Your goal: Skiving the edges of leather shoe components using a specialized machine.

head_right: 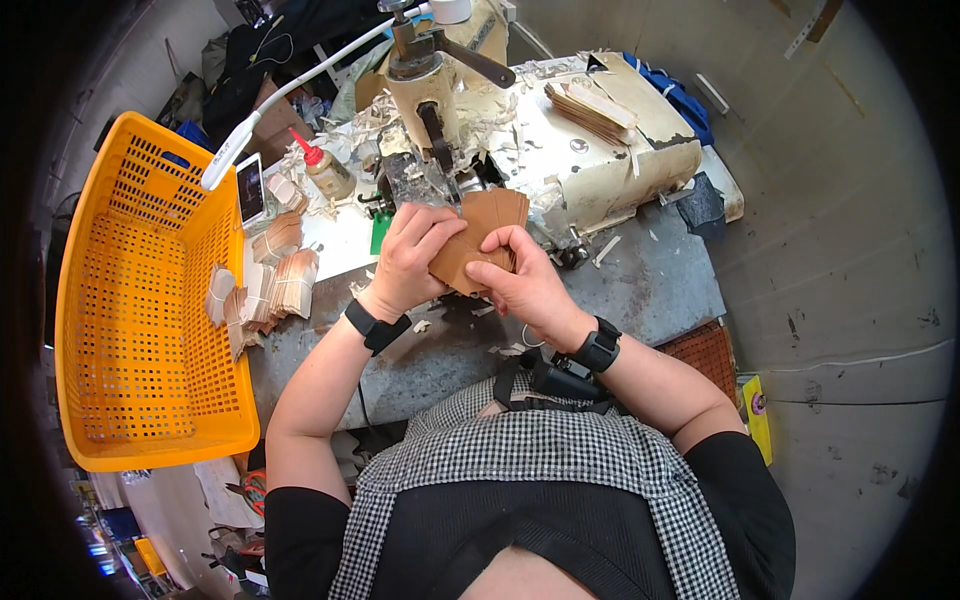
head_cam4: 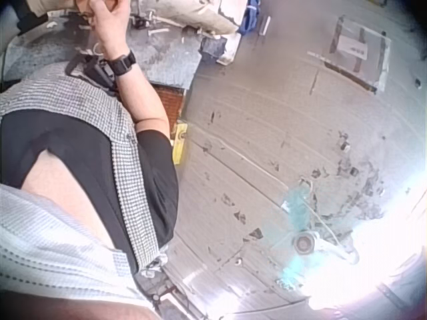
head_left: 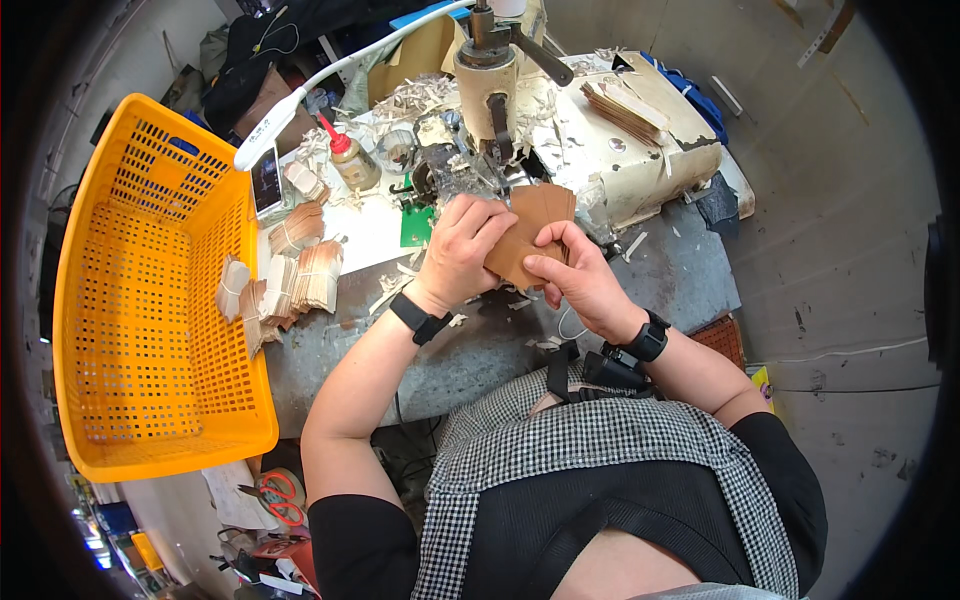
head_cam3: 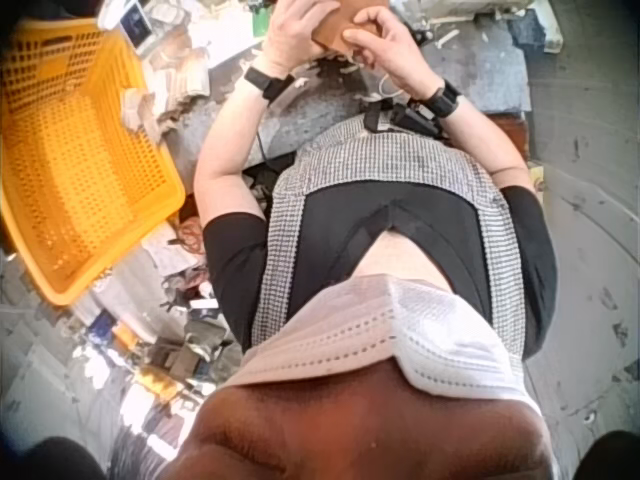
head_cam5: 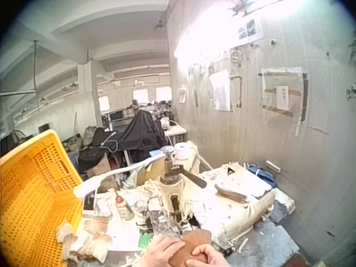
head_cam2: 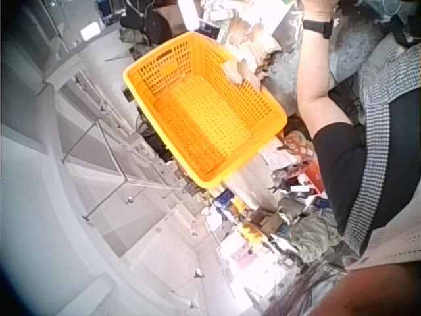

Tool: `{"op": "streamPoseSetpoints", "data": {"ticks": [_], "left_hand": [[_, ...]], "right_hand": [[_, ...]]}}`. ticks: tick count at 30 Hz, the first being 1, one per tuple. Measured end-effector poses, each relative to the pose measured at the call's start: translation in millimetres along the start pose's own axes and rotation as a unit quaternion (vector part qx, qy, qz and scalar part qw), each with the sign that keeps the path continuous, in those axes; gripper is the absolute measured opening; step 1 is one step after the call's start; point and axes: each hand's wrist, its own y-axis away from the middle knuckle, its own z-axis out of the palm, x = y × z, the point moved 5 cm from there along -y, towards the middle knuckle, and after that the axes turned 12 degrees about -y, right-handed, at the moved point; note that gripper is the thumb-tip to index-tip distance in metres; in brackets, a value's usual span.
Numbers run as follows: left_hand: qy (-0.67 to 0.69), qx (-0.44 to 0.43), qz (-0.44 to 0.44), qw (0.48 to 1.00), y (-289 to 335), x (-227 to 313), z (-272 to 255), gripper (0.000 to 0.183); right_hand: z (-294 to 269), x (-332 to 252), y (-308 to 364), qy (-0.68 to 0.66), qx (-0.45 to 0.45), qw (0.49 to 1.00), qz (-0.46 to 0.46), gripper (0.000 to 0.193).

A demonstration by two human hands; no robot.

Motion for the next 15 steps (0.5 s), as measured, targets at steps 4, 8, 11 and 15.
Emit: {"op": "streamPoseSetpoints", "data": {"ticks": [4,8,11,15], "left_hand": [[0.0,0.001,0.001,1.0,0.6,-0.3,0.3,0.043],[-0.001,0.003,0.002,1.0,0.5,0.2,0.5,0.044],[-0.001,0.003,0.001,1.0,0.7,0.5,0.6,0.044],[0.008,0.005,0.0,1.0,-0.2,2.5,-0.4,0.045]], "right_hand": [[-0.4,0.3,-0.1,0.002,0.003,1.0,-0.002,0.024],[-0.8,0.5,0.0,0.002,0.004,1.0,-0.004,0.024],[-1.0,0.5,0.2,0.001,0.004,1.0,-0.004,0.024],[-1.1,0.7,0.3,-0.001,0.003,1.0,-0.001,0.024]]}}
